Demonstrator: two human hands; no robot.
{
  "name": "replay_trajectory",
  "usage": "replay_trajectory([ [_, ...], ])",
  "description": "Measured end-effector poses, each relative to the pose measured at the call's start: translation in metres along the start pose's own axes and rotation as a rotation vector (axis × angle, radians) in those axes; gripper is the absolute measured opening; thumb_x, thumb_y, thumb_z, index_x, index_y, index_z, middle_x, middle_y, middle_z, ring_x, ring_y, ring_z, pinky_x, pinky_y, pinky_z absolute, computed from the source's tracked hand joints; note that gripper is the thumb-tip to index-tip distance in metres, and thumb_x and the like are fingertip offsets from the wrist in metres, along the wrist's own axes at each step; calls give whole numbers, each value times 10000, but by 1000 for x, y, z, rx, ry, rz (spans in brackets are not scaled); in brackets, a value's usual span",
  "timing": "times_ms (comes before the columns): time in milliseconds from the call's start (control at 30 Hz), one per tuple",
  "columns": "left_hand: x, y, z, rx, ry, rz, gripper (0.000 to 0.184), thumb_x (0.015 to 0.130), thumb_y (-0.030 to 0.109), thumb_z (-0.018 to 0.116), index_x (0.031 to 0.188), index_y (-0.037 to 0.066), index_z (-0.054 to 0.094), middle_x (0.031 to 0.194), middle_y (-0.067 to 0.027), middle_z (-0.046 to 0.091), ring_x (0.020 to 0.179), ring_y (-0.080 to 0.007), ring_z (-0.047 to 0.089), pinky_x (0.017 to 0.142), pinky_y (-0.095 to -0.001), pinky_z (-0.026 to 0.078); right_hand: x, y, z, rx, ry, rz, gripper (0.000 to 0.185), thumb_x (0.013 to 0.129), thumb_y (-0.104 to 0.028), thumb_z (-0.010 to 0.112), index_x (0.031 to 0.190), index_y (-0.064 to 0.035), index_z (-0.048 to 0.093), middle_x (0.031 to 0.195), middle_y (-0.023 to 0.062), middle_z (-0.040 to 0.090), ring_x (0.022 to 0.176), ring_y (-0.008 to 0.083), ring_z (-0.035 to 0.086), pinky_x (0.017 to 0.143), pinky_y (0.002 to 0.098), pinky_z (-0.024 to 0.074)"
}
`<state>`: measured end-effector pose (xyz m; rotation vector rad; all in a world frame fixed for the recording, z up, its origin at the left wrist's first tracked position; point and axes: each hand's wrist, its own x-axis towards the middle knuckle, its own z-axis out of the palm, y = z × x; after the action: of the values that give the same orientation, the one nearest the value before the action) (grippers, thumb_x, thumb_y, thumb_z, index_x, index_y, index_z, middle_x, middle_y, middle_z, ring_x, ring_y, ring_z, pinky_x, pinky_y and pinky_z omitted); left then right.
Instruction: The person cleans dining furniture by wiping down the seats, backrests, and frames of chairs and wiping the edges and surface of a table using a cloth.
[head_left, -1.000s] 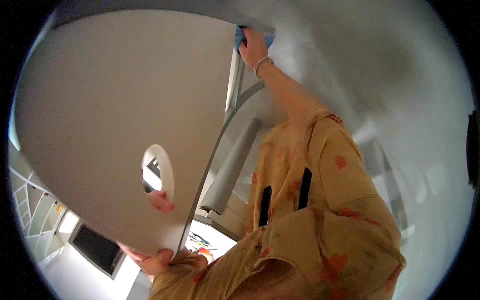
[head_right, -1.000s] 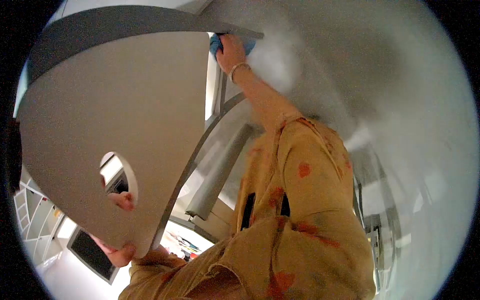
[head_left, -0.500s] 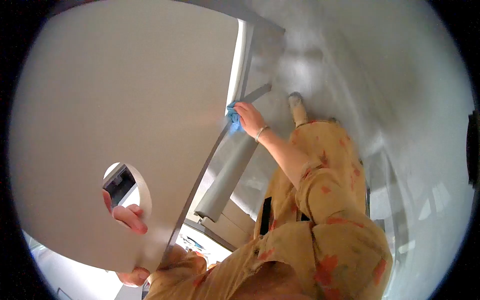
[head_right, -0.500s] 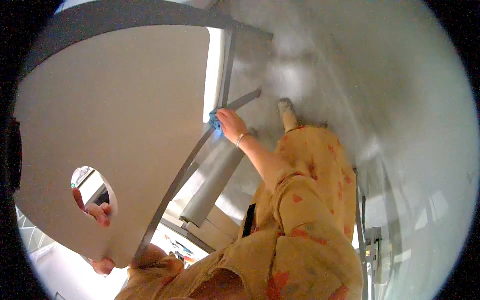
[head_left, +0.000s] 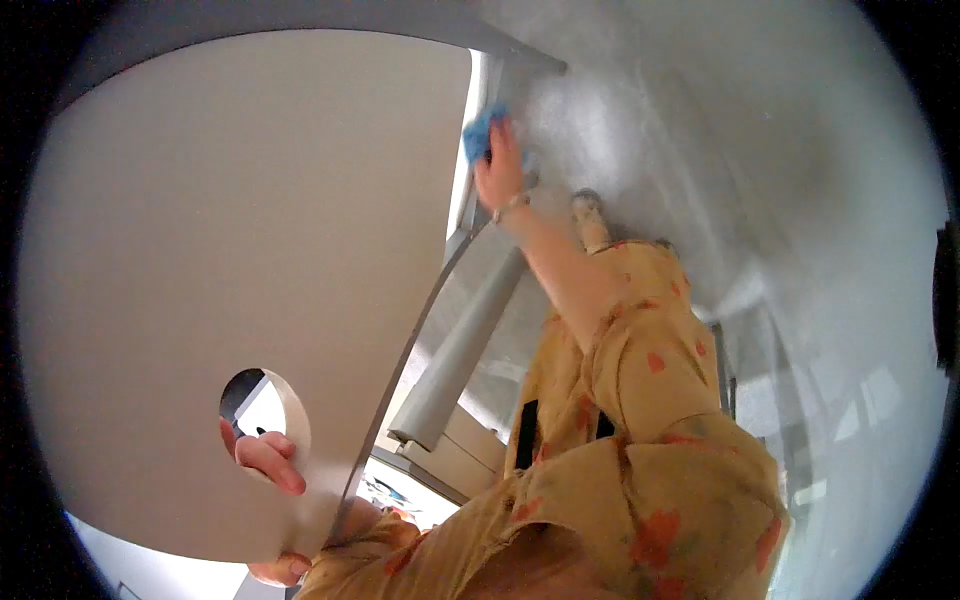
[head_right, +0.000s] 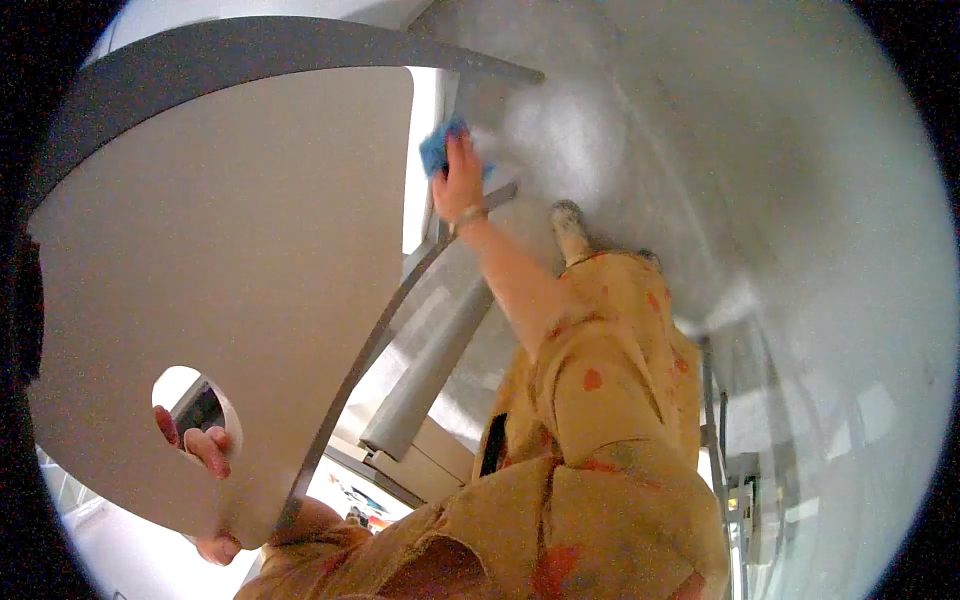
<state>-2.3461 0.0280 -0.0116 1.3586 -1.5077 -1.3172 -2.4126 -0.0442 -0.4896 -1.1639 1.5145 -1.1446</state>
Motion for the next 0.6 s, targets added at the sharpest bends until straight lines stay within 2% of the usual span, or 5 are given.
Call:
replay_trajectory([
  [200, 1, 3, -3, 11, -7, -12, 1125, 502, 309, 857, 1403, -14, 266, 1399, -175, 310, 821, -207, 566, 873, -408, 406, -172, 54, 62, 509, -209, 593, 499, 911, -212, 452, 1313, 71, 366, 1321, 274, 416, 1234, 400, 387, 1033, 446, 306],
  [333, 2, -2, -11, 16, 1, -20, 1153, 504, 329, 873, 1413, -14, 253, 1440, -174, 281, 813, -194, 561, 866, -395, 405, -130, 32, 56, 381, -143, 703, 502, 946, -289, 392, 1270, 95, 399, 1257, 278, 458, 1184, 391, 415, 1023, 418, 313],
  [400, 7, -2, -11, -15, 114, -2, 1192, 490, 333, 885, 1424, -10, 229, 1368, -169, 412, 807, -193, 560, 858, -392, 405, -87, 20, 56, 346, -130, 724, 511, 955, -308, 378, 1260, 101, 408, 1241, 280, 468, 1172, 389, 421, 1021, 411, 314],
  [567, 8, 3, -14, 15, -45, -82, 854, 838, 314, 634, 1451, 3, 127, 844, -87, 582, 782, -175, 558, 862, -347, 366, 86, -55, 12, 615, 230, 185, 572, 796, 10, 471, 1323, 131, 286, 1390, 371, 237, 1324, 447, 241, 1127, 472, 168],
  [600, 6, 3, -15, 28, -53, -80, 787, 893, 305, 580, 1453, 4, 116, 781, -73, 578, 779, -173, 558, 862, -339, 359, 104, -63, 5, -9, 240, -179, 556, 857, -38, 410, 1369, 97, 240, 1448, 278, 232, 1353, 373, 235, 1131, 420, 168],
])
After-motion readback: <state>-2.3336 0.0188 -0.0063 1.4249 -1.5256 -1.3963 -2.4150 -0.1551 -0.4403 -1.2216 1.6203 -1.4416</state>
